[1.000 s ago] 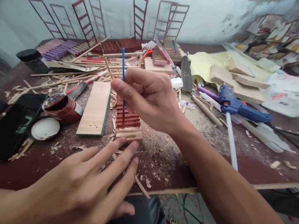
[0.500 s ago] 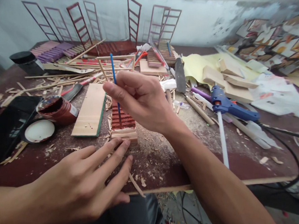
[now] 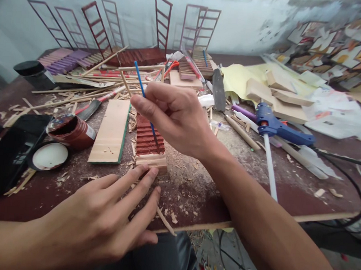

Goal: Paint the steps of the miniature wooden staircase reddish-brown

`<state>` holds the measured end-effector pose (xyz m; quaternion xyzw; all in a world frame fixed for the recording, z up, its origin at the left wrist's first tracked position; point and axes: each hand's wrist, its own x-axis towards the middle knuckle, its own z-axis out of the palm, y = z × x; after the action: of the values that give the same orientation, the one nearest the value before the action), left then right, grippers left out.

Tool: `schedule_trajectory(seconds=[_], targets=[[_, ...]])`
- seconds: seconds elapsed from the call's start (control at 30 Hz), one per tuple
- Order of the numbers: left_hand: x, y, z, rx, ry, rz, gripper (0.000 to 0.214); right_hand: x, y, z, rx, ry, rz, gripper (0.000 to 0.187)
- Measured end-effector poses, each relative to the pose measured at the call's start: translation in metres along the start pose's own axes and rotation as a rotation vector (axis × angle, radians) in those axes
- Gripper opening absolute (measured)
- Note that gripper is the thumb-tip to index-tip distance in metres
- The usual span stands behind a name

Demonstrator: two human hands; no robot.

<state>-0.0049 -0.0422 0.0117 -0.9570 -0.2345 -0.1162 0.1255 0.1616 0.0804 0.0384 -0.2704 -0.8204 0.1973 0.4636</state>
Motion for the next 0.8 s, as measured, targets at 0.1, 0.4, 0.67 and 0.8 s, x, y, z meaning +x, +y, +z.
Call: schedule_trajectory(seconds=[0.1,0.4,0.67,0.8], targets=[[0.0005,-0.0005,0.0002,0.0,-0.001,-0.005,0.049,-0.0008,-0.0012,0.0017,0.04,-0.004,0.004,0.041],[0.0005,-0.0004,0.0015,0.01,0.004,0.006,0.044,-0.0046,0.0032,0.0053,0.201,0.05,0.077,0.039],[0.0006,-0.0004,0.0018,0.016,0.006,0.017,0.041,-0.0053,0.0021,0.0055,0.193,0.059,0.092,0.035],[0.0012,-0.0008,0.0014,0.02,-0.003,0.015,0.039,-0.0048,0.0001,0.0053,0.161,0.032,0.059,0.037]])
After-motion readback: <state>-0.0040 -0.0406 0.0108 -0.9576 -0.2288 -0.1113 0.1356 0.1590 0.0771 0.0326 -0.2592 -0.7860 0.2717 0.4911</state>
